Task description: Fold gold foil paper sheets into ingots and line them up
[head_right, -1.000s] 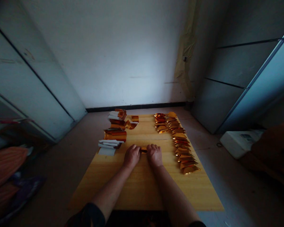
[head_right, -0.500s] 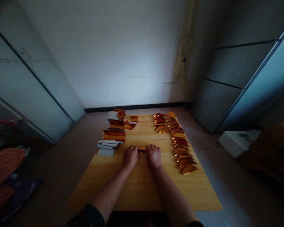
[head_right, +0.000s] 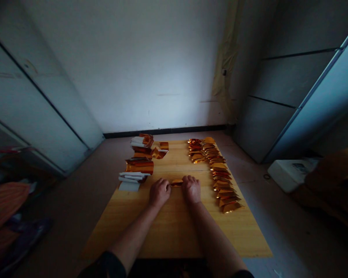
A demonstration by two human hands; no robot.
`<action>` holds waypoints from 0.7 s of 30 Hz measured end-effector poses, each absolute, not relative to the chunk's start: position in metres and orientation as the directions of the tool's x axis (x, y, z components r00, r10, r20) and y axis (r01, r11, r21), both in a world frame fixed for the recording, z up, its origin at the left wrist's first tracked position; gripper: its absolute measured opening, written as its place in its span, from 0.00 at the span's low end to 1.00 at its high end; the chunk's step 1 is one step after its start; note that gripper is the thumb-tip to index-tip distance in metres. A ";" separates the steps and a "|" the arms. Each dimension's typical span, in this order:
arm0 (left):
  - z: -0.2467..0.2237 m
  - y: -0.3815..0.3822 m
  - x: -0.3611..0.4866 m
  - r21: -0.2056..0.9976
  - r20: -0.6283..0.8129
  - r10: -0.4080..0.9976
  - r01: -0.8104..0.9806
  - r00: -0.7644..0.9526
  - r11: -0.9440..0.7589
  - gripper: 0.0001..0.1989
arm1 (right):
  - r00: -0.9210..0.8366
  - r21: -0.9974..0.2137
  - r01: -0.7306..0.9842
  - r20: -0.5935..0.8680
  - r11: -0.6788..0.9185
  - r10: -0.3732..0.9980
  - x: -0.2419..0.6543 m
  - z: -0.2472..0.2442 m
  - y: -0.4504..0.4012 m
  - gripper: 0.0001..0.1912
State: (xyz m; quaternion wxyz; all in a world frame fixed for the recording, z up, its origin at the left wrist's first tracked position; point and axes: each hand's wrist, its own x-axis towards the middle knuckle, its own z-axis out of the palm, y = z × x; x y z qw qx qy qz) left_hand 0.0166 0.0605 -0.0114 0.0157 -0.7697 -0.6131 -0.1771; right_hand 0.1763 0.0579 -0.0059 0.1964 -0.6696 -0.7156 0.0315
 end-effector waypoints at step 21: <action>0.004 0.125 0.104 0.400 0.176 0.968 0.885 0.181 -0.238 0.10 | -0.340 -0.257 0.885 0.216 0.389 0.915 0.187 -0.013 0.017 0.05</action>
